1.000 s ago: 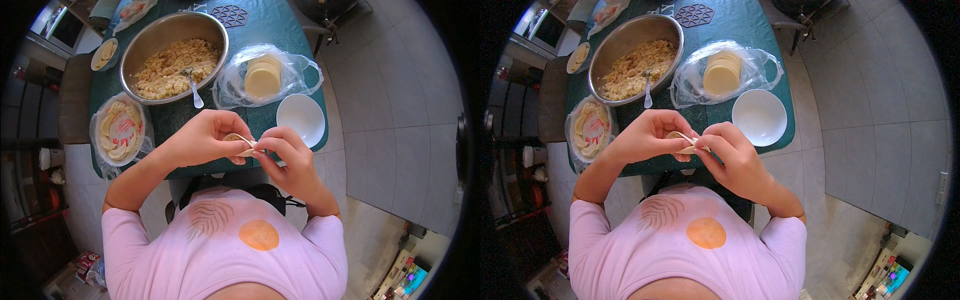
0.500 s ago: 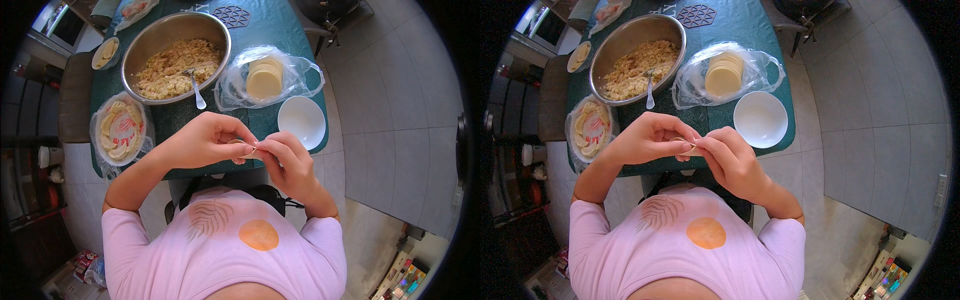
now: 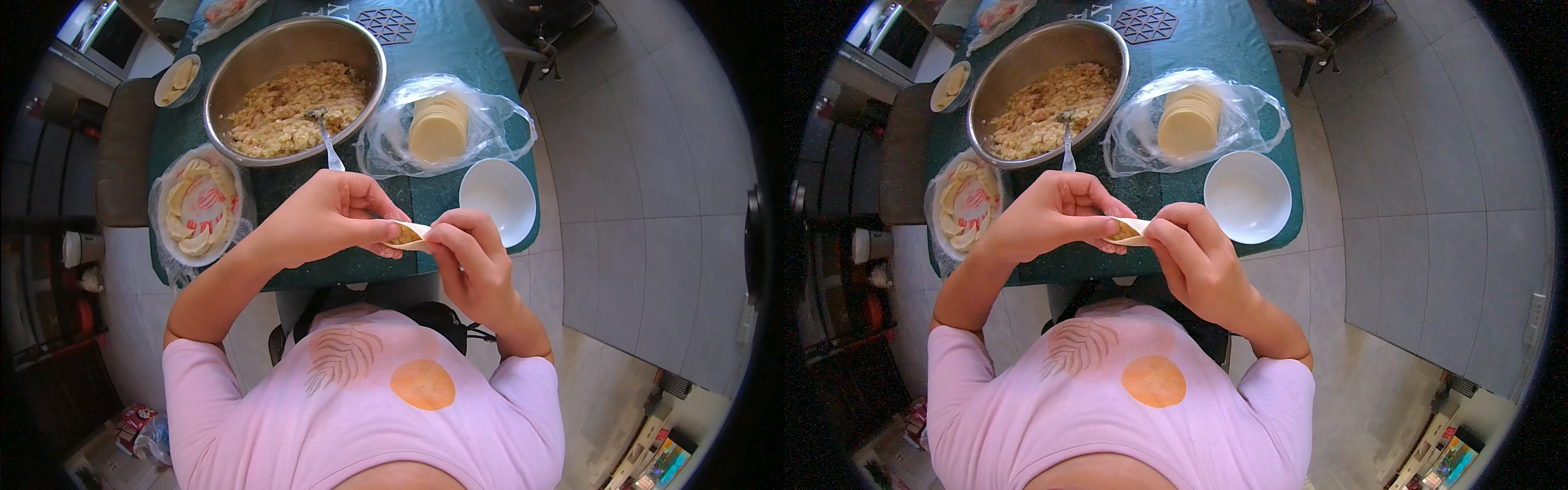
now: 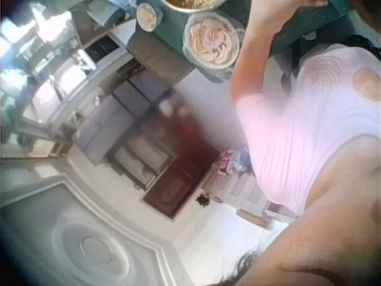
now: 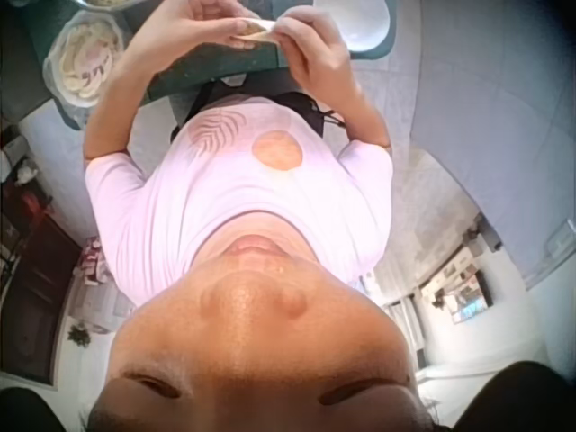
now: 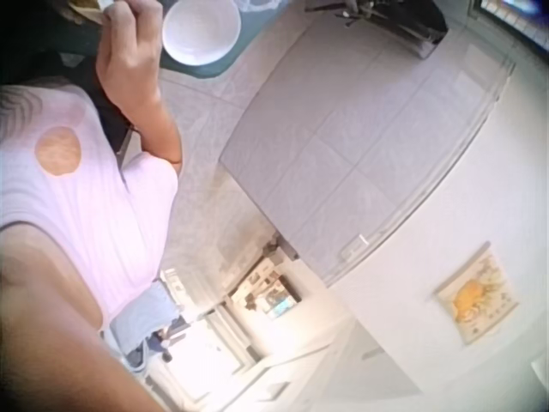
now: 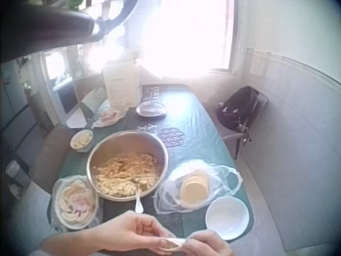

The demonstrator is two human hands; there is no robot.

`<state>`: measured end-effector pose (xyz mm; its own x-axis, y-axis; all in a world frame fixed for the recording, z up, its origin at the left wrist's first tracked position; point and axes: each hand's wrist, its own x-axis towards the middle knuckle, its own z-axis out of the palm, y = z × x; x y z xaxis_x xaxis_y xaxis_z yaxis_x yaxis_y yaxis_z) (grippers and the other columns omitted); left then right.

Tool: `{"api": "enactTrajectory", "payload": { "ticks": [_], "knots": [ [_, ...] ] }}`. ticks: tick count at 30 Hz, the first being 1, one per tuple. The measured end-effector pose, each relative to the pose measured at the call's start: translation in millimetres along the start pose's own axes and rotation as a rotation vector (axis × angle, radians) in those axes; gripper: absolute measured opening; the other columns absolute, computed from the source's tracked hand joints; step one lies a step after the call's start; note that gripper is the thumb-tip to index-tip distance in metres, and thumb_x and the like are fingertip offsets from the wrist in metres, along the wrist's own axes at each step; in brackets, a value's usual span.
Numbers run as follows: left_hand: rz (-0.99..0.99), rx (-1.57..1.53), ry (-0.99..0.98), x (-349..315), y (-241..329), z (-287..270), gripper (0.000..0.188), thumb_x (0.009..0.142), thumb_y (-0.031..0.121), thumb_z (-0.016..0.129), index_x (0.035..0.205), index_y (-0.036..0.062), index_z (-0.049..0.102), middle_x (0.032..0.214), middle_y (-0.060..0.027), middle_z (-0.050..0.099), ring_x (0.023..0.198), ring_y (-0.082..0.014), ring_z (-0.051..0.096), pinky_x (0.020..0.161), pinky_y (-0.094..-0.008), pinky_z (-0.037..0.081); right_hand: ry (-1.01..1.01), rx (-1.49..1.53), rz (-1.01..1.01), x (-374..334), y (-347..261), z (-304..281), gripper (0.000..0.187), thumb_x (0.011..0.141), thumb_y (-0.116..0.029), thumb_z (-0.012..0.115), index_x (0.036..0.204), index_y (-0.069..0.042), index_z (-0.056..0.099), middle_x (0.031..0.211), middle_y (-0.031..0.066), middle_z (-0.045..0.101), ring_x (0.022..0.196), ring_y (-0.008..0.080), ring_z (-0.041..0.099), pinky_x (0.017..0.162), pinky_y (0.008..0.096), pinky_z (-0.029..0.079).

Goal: The person prepares dumplings by placing a spoonful of filling onto a round wrapper and folding it into a crescent shape. They repeat this process multiple times, placing the finished dumplings onto a plate on the table.

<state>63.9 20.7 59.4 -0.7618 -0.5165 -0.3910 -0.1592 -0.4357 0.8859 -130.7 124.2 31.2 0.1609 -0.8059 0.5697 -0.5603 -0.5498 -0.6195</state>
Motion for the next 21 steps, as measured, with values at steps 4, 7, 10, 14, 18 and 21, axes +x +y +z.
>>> {"api": "enactTrajectory", "payload": {
  "ticks": [4,7,10,14,18,21],
  "knots": [
    [0.025,0.082,-0.009,4,-4,-2,0.015,0.082,0.002,0.068,0.092,-0.0059,0.06,0.099,-0.0168,0.065,0.088,-0.0189,0.066,0.075,-0.0301,0.058,-0.014,0.007,0.009,1,0,2,0.022,0.077,0.008,0.065,0.096,0.001,0.056,0.092,0.0141,0.053,0.074,0.028,0.058,0.064,0.0331,0.049],
    [0.019,0.066,-0.071,5,2,-3,0.019,0.082,0.003,0.068,0.096,-0.0063,0.06,0.099,-0.0157,0.065,0.087,-0.0175,0.066,0.076,-0.0294,0.057,-0.012,0.019,0.024,0,1,2,0.021,0.078,0.007,0.064,0.096,0.002,0.056,0.091,0.0141,0.053,0.074,0.0276,0.058,0.064,0.0331,0.049],
    [-0.005,0.052,-0.08,7,6,-4,0.021,0.082,0.006,0.069,0.096,-0.0078,0.061,0.093,-0.0139,0.066,0.085,-0.0167,0.066,0.078,-0.0286,0.056,-0.028,0.038,0.028,0,1,1,0.02,0.079,0.007,0.064,0.096,0.002,0.056,0.091,0.0142,0.053,0.074,0.0276,0.057,0.064,0.0331,0.048],
    [-0.029,0.01,-0.132,10,-3,-5,0.022,0.083,0.004,0.067,0.1,-0.0074,0.061,0.101,-0.0149,0.066,0.088,-0.0161,0.065,0.079,-0.0287,0.056,-0.029,0.058,0.018,2,0,1,0.019,0.079,0.007,0.063,0.096,0.002,0.056,0.091,0.0145,0.053,0.074,0.028,0.057,0.064,0.0332,0.048],
    [-0.011,0.143,-0.08,11,-4,-3,0.02,0.083,0.003,0.067,0.099,-0.0073,0.062,0.103,-0.016,0.065,0.089,-0.0164,0.065,0.08,-0.0295,0.056,-0.033,0.062,0.016,1,2,3,0.019,0.079,0.007,0.063,0.096,0.002,0.056,0.09,0.0148,0.053,0.074,0.0282,0.057,0.063,0.0332,0.048],
    [-0.01,0.117,-0.07,11,-3,1,0.02,0.083,0.004,0.067,0.098,-0.0075,0.061,0.098,-0.015,0.066,0.085,-0.0167,0.066,0.078,-0.0289,0.056,-0.026,0.055,0.023,0,2,3,0.019,0.079,0.007,0.063,0.096,0.002,0.056,0.09,0.0148,0.054,0.073,0.0282,0.057,0.063,0.0333,0.048]
  ]
}}
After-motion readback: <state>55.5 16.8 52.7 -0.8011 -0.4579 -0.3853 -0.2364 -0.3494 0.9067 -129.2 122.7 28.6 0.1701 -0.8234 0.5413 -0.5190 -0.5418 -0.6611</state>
